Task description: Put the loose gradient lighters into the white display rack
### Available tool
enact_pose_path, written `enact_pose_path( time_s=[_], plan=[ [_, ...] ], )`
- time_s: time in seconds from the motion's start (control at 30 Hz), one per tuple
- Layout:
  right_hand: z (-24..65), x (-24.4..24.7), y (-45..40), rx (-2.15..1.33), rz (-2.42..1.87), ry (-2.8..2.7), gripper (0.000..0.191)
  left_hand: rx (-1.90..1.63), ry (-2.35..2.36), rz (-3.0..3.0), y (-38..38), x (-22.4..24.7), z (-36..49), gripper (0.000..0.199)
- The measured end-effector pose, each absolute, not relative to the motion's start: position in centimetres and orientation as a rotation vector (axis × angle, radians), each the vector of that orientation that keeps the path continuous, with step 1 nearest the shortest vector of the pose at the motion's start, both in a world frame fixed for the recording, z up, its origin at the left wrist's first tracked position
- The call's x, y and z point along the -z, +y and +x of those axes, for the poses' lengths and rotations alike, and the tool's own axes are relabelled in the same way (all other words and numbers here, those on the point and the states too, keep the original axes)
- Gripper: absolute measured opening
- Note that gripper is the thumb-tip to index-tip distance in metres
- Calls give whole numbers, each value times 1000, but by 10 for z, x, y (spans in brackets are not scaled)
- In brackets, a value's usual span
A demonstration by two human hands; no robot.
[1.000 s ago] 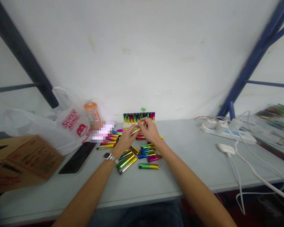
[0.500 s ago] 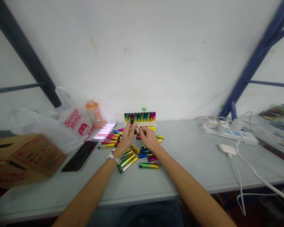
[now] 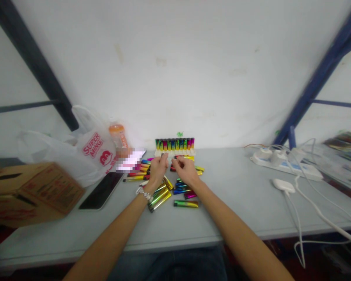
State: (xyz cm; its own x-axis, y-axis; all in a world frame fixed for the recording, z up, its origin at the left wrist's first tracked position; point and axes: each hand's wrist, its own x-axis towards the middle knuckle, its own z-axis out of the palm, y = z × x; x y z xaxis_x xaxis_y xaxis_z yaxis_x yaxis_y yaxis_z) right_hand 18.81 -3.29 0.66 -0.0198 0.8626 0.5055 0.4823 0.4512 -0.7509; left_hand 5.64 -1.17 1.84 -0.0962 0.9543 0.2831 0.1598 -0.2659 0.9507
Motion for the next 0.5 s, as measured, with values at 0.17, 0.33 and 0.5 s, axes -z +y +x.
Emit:
enact_pose_path(
  time_s=[0.17, 0.33, 0.5],
  plan=[
    [193, -6, -30, -454, -1191, -1619, 47, -1427, 1267, 1491, -10, -17, 57, 50],
    [193, -5, -30, -464, -1186, -1624, 48, -1406, 1222, 1495, -11, -16, 55, 52],
    [193, -4, -30, -468, -1181, -1634, 48, -1372, 1356, 1584, -9, -15, 57, 46]
  ],
)
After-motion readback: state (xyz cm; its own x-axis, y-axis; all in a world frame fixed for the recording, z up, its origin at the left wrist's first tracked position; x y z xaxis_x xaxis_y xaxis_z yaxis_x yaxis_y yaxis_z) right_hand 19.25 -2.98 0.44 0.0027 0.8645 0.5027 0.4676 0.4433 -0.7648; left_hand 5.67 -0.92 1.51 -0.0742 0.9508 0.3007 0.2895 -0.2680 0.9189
